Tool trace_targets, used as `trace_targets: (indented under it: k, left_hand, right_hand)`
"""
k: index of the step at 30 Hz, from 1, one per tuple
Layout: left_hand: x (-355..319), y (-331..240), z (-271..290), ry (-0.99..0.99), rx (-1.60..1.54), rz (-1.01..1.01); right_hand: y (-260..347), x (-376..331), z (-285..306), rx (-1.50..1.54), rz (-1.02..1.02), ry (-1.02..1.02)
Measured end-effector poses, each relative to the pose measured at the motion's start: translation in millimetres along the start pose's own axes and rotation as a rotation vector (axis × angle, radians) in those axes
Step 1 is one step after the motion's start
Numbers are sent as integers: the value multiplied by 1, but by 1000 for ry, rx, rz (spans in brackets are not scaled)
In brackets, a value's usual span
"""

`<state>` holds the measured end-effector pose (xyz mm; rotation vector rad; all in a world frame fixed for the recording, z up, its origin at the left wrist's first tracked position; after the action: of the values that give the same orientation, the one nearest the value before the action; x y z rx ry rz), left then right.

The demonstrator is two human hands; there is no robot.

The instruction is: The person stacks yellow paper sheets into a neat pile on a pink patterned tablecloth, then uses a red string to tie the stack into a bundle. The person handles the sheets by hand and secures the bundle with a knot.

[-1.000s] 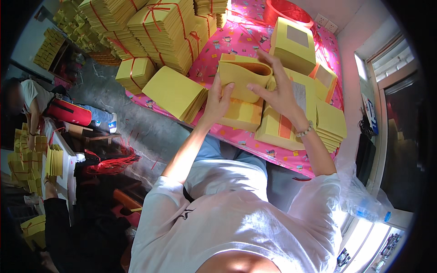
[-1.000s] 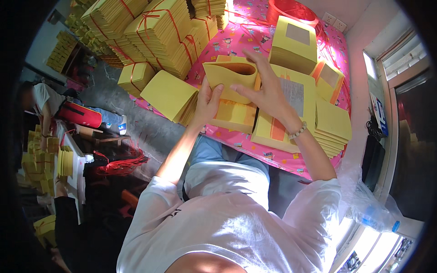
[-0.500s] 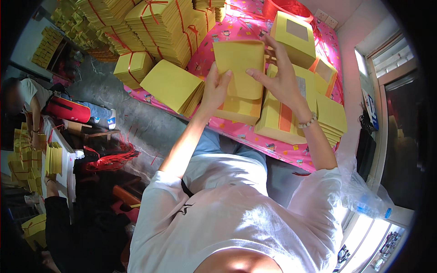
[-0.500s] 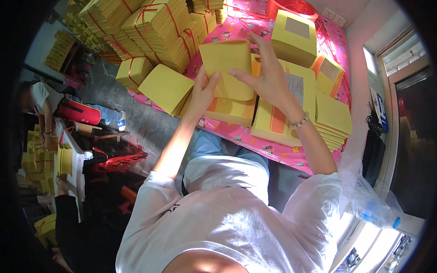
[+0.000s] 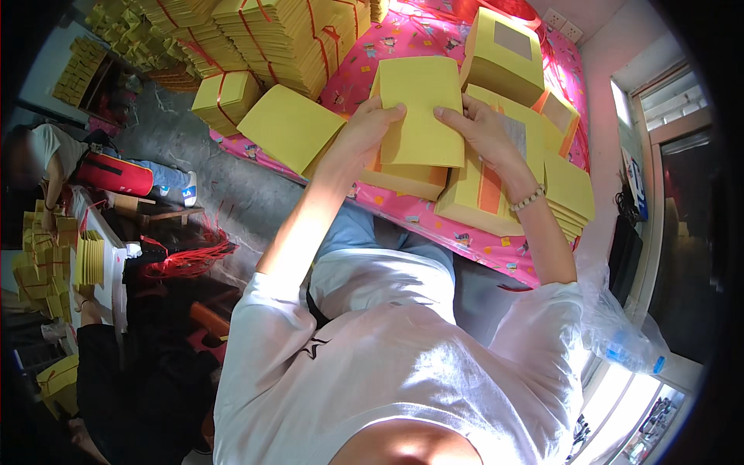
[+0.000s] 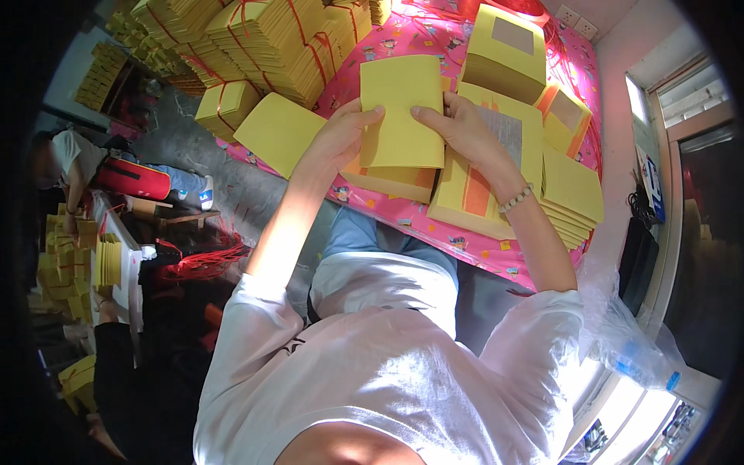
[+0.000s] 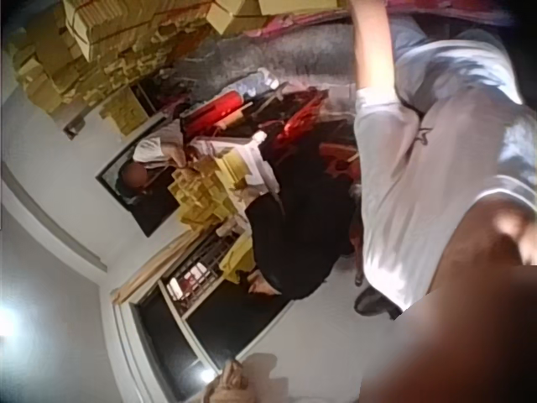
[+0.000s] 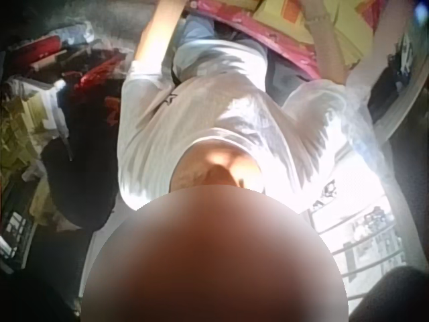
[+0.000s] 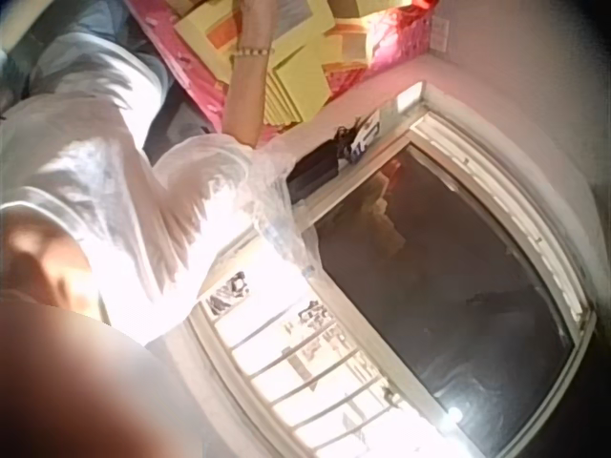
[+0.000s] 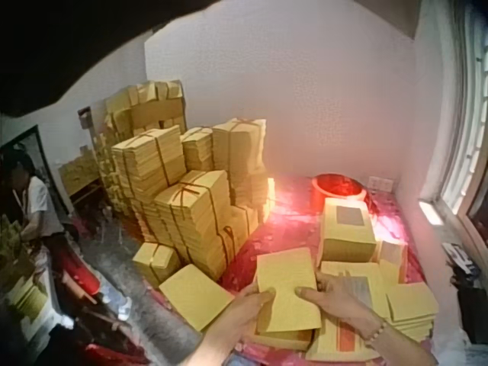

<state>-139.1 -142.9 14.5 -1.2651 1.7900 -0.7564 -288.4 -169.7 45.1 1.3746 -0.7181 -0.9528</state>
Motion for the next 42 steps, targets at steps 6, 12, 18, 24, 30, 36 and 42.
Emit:
trace_targets:
  k: [6, 12, 18, 24, 30, 36, 42]
  left_hand:
    - [5, 2, 1, 21, 9, 3]
    - [-8, -6, -1, -107, 99, -329]
    - [-33, -10, -8, -175, 189, -508]
    - [-49, -15, -15, -163, 224, -570]
    - [-61, -18, -20, -167, 186, -664]
    - [-65, -16, -20, -205, 160, -652]
    - [-69, -9, -11, -232, 203, -666]
  right_hand:
    - [-2, 1, 1, -3, 3, -13]
    - [7, -6, -5, -27, 147, -25]
    - [9, -21, -18, -105, 265, -22]
    - [21, -39, -27, -111, 310, -15]
    - [31, -49, -30, -109, 335, -42]
    - [30, -47, -23, -106, 245, -184]
    - [42, -42, -13, -167, 361, -293]
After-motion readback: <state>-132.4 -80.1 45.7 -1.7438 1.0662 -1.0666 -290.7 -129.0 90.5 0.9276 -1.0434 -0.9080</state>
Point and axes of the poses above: each hand's wrist, its own x-axis towards the middle knuckle, its own z-axis out of the back of the hand, y = z × x, the point moved 8 cm from there along x, towards the middle knuckle, and after that the axes turned 3 degrees about -x, right-handed, at the moved point
